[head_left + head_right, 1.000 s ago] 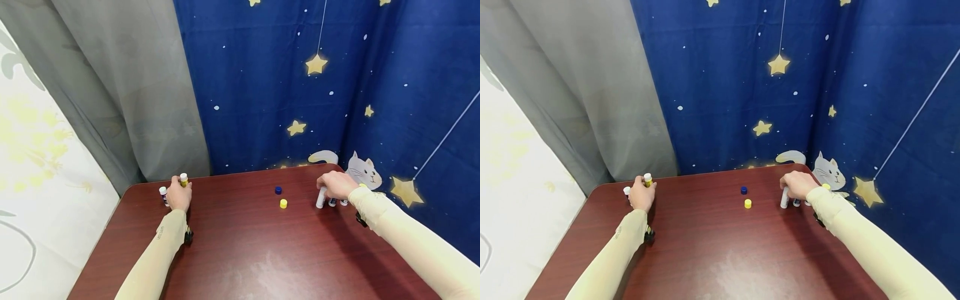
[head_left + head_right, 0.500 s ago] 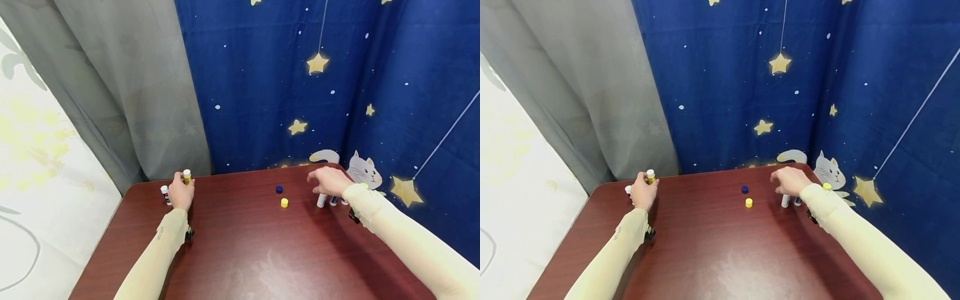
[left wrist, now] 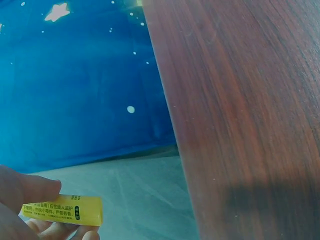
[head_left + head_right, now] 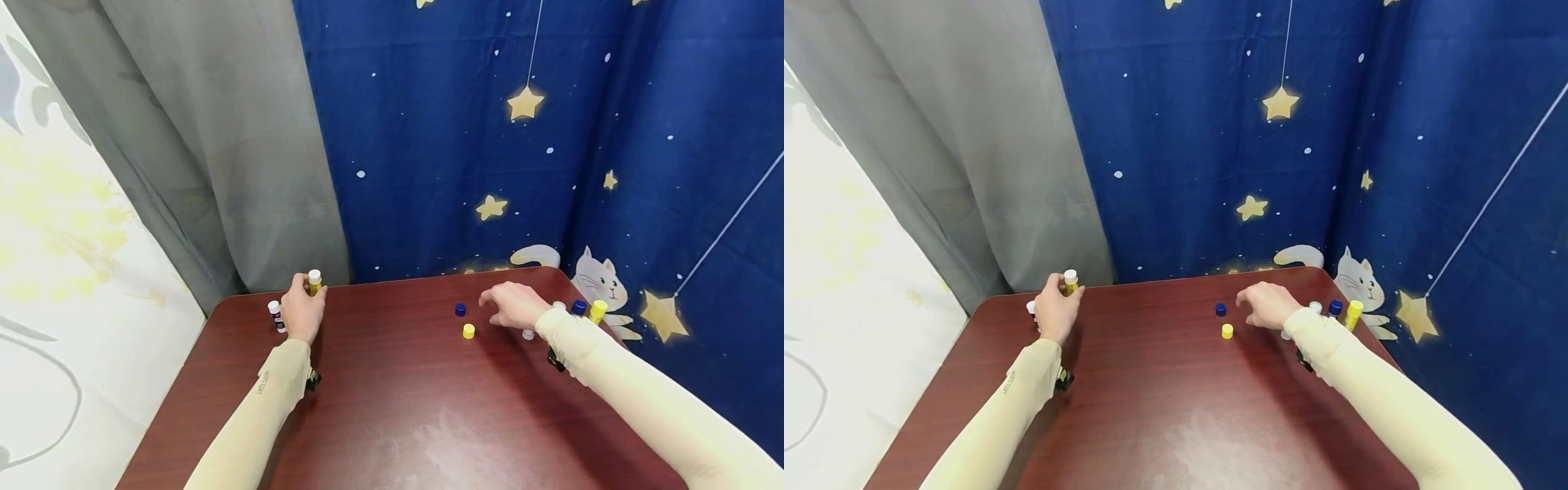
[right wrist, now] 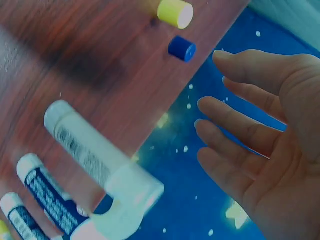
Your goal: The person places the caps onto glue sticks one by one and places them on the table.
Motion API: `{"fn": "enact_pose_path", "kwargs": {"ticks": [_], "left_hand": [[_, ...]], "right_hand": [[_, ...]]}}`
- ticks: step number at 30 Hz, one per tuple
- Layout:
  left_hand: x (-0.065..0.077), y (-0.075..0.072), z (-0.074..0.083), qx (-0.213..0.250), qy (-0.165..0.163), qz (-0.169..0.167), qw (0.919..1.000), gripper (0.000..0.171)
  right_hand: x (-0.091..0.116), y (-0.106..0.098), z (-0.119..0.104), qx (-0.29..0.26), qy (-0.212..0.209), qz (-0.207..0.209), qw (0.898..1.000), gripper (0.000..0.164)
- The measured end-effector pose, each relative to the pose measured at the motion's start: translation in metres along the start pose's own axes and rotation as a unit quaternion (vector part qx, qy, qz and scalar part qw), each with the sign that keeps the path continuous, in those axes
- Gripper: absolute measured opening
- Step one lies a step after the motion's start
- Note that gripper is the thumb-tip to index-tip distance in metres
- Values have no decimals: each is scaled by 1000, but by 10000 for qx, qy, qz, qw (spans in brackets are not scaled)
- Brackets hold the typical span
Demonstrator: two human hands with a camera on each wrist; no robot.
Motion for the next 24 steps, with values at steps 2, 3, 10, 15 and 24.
{"fn": "enact_pose_path", "kwargs": {"ticks": [2, 3, 10, 15, 24], "left_hand": [[0, -2, 6, 36, 111, 36, 9999, 34], [0, -2, 9, 47, 175, 51, 9998, 33], [1, -9, 36, 75, 816, 139, 9965, 32], [2, -15, 54, 52, 1224, 195, 9923, 31], [2, -20, 64, -23, 1607, 217, 9868, 33]], "right_hand": [[-1, 5, -5, -15, -55, -55, 10000, 37], [-1, 8, -8, -7, -93, -85, 9999, 39], [-3, 32, -20, -78, -73, -375, 9992, 43], [-3, 46, -26, -151, -169, -468, 9986, 40], [-4, 56, -35, -120, -450, -193, 9987, 26]]}}
Point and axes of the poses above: each hand's wrist, its own x-axis away from the middle knuckle, its own y-axis out of the palm, z = x × y, the point moved 8 cm from there along -x, towards the middle knuckle, and after that the axes turned 14 degrees about y, right-handed, at the moved point
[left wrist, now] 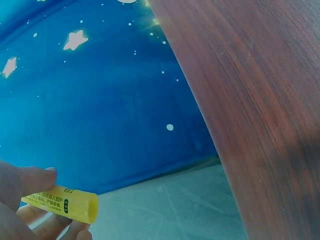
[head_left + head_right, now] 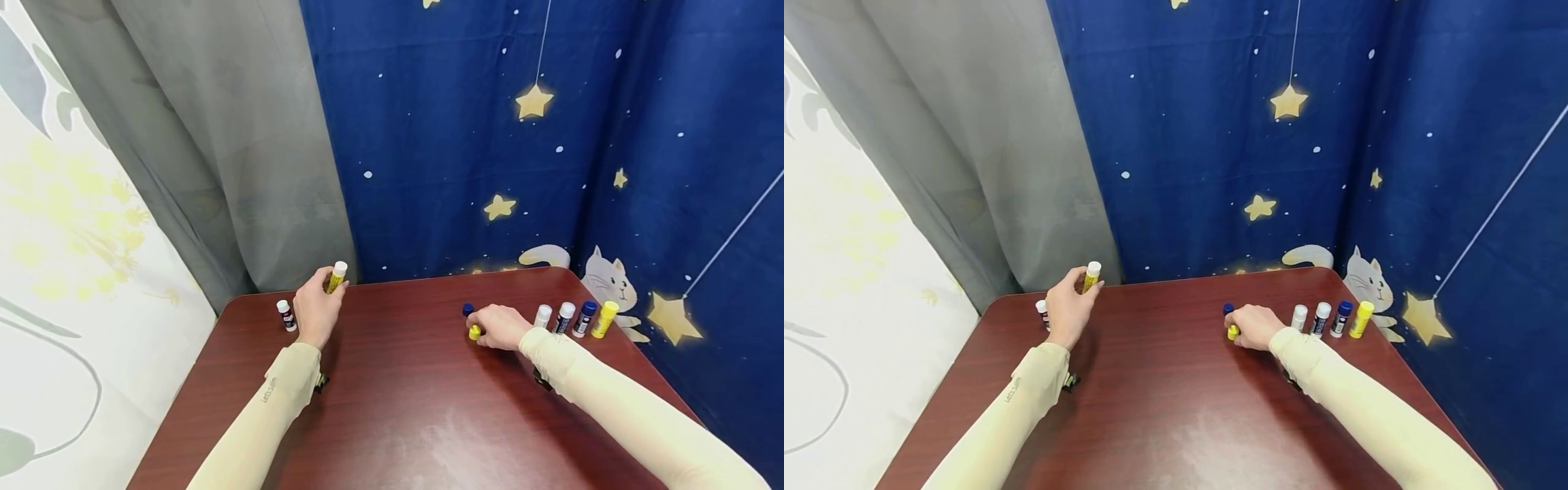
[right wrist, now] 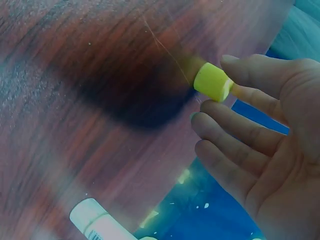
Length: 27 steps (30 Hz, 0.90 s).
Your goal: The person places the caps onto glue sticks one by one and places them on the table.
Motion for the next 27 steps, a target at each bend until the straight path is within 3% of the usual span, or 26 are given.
{"fn": "enact_pose_path", "kwargs": {"ticks": [7, 16, 27], "left_hand": [[0, -1, 12, -57, 347, 72, 9994, 29], [3, -2, 29, -222, 709, 14, 9972, 28], [11, -6, 39, -168, 1019, 138, 9946, 30]], "right_hand": [[-4, 4, 2, -11, 113, 163, 9998, 19], [-7, 12, 4, -123, 184, 174, 9996, 24], [-17, -7, -2, -645, 290, 701, 9950, 25]]}}
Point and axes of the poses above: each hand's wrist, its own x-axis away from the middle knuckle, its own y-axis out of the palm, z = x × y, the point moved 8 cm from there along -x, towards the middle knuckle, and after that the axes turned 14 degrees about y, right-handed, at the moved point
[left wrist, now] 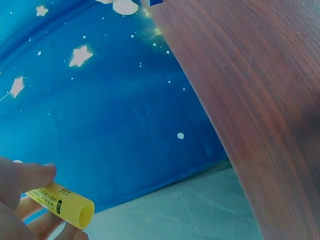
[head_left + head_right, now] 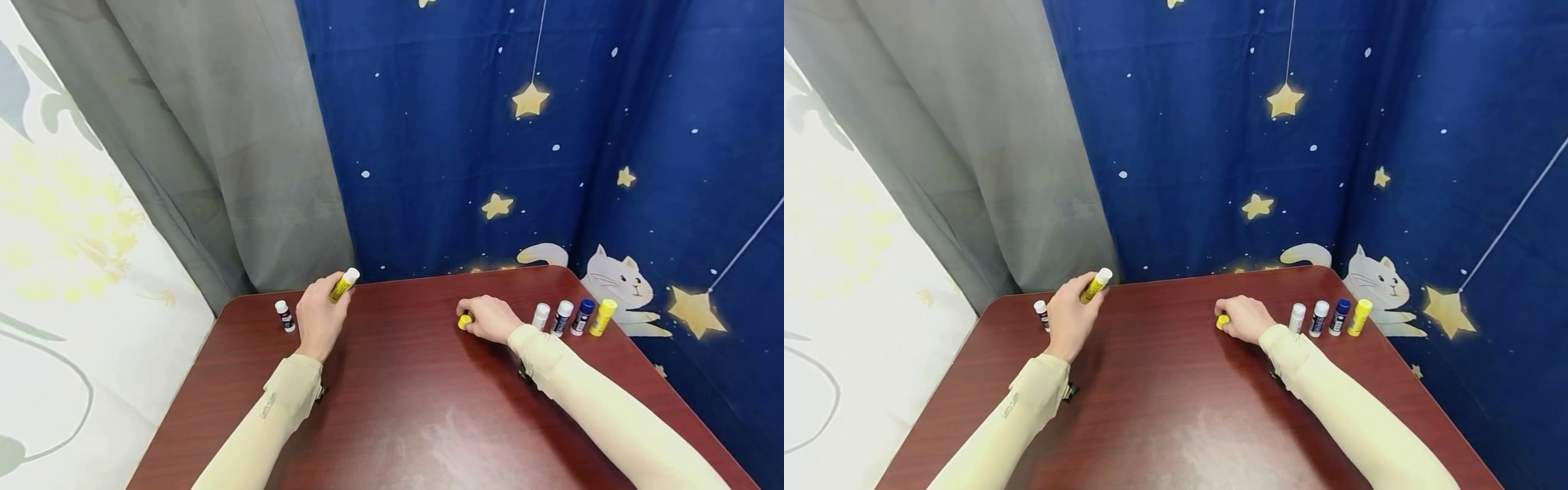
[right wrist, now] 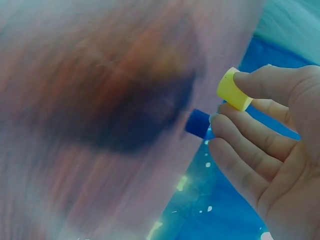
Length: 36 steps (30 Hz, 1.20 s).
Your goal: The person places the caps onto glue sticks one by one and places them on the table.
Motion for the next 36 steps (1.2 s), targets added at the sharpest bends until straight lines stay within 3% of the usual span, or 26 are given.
{"fn": "enact_pose_path", "kwargs": {"ticks": [6, 23, 36], "left_hand": [[5, 0, 4, -42, 159, 125, 9998, 32], [14, 4, 14, -63, 191, -104, 9997, 28], [21, 10, 19, -4, 166, -133, 9998, 28]], "right_hand": [[-8, -13, -8, -364, 141, 189, 9991, 24], [-10, -42, -39, -1241, 167, 507, 9908, 21], [-9, -51, -58, -1773, 5, 684, 9818, 17]]}}
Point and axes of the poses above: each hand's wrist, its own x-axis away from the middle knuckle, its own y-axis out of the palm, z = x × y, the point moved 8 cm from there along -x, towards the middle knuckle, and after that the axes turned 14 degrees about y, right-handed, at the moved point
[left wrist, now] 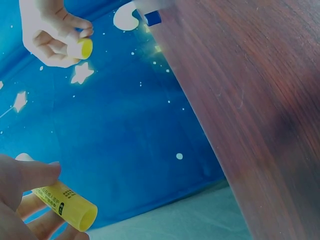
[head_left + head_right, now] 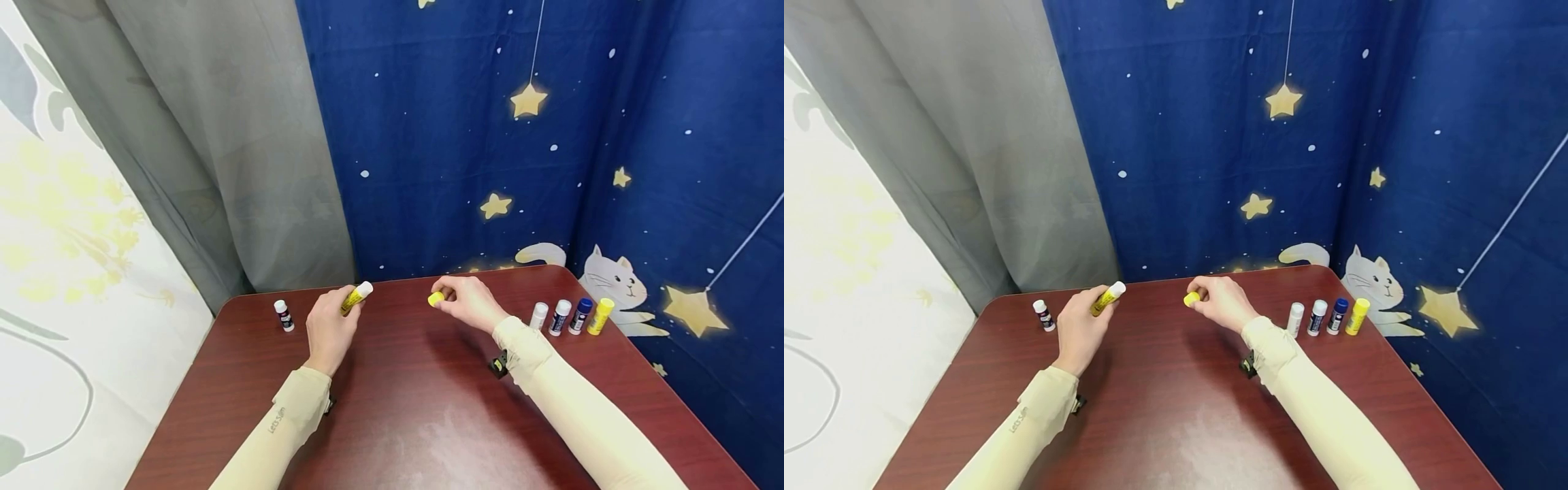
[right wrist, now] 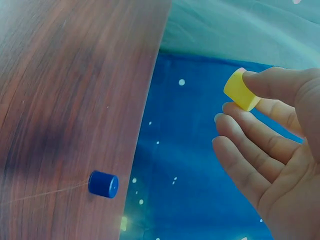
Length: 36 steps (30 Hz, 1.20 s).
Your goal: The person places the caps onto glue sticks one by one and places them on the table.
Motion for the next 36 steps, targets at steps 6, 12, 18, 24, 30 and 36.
{"fn": "enact_pose_path", "kwargs": {"ticks": [6, 12, 18, 24, 30, 36], "left_hand": [[-1, 2, 4, 5, 104, -1, 9999, 29], [0, 7, 6, 10, 155, -61, 9999, 31], [2, 12, 6, 27, 152, -216, 9996, 30], [5, 16, 10, 50, 209, -268, 9994, 32], [6, 19, 12, 5, 217, -327, 9992, 31], [7, 19, 14, -29, 203, -340, 9992, 33]], "right_hand": [[0, -2, -13, -107, -76, 23, 9999, 16], [1, 0, -21, -178, -105, -42, 9998, 16], [2, 1, -30, -153, -142, -65, 9998, 15], [3, 5, -38, -148, -232, -71, 9996, 15], [3, 5, -48, -257, -352, -66, 9990, 16], [4, 6, -54, -337, -355, -155, 9987, 17]]}}
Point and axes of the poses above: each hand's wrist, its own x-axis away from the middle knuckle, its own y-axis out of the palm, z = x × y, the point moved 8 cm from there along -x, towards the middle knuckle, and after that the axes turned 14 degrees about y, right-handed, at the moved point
